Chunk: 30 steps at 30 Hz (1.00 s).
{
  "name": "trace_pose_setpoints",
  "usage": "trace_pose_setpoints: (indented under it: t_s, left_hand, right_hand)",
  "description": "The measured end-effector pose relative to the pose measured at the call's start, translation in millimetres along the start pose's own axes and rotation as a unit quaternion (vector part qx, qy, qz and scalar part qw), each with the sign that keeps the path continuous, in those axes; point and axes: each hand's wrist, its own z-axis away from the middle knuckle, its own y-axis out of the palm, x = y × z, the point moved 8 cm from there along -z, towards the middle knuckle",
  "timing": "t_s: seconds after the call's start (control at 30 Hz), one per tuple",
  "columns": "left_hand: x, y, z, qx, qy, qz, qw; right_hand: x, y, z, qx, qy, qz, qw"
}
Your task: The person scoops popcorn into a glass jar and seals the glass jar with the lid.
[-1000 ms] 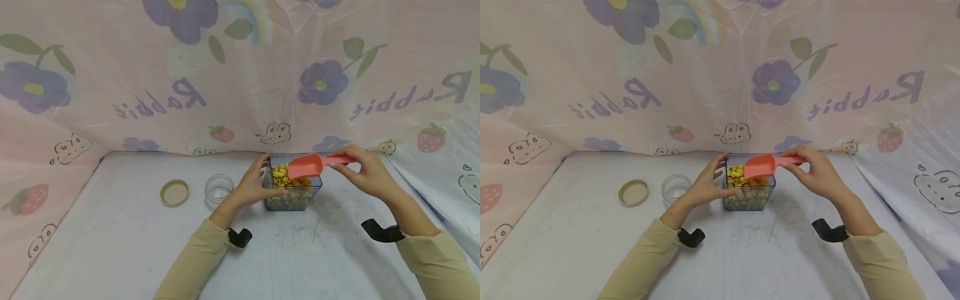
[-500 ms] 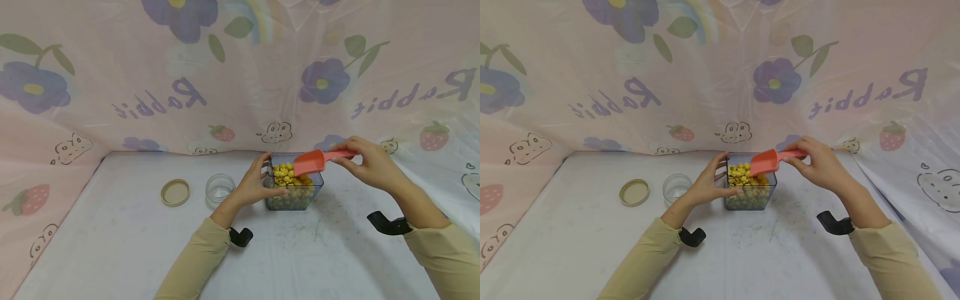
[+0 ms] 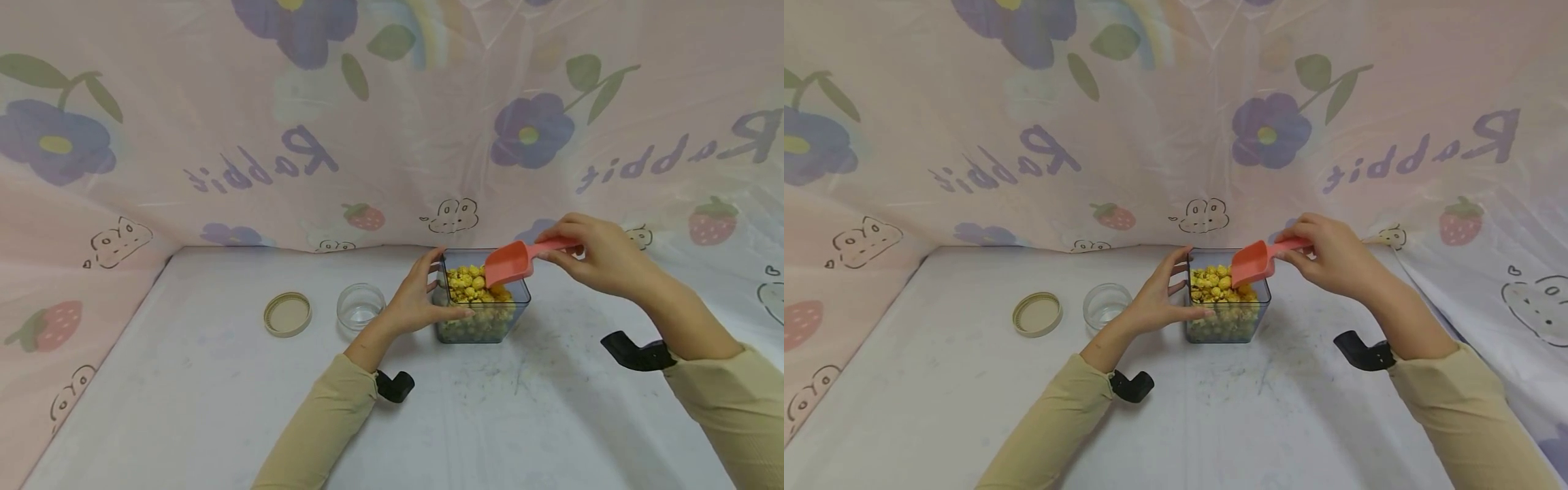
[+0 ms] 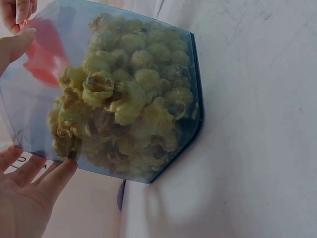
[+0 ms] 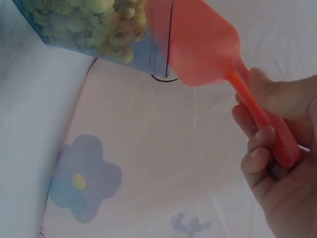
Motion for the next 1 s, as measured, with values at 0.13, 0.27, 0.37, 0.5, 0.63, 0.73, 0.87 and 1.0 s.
trace_pose_setpoints:
  t_s: [0.13, 0.27, 0.37, 0.5, 0.63, 0.73, 0.87, 1.0]
  left_hand:
    - [-0.9, -0.2, -0.4, 0.000, 0.001, 0.001, 1.0000]
    - [-0.9, -0.3, -0.6, -0.001, -0.003, 0.000, 1.0000]
    - [0.0, -0.3, -0.6, -0.002, -0.007, 0.002, 1.0000]
    - [0.8, -0.5, -1.3, -0.004, -0.008, 0.003, 1.0000]
    - [1.4, -0.8, -1.6, -0.005, -0.009, 0.003, 0.9999]
    - [2.2, -0.7, -1.3, -0.005, -0.011, 0.004, 0.9999]
    - [2.6, -0.4, -1.2, -0.003, -0.010, 0.011, 0.9999]
    - [2.4, -0.5, -1.4, -0.003, -0.006, 0.014, 0.9999]
  right_hand:
    - [3, 2, -4, 0.010, -0.002, 0.003, 1.000]
    - [3, 7, -6, 0.029, 0.007, 0.006, 1.000]
    - [4, 11, -8, 0.040, 0.012, 0.005, 0.999]
    - [5, 16, -10, 0.034, 0.010, -0.009, 0.999]
    - [3, 23, -9, 0.027, 0.010, -0.027, 0.999]
    - [-1, 29, -6, 0.024, 0.016, -0.045, 0.999]
    - [-11, 40, 2, 0.024, 0.045, -0.084, 0.995]
    - [-19, 50, 12, 0.014, 0.065, -0.111, 0.992]
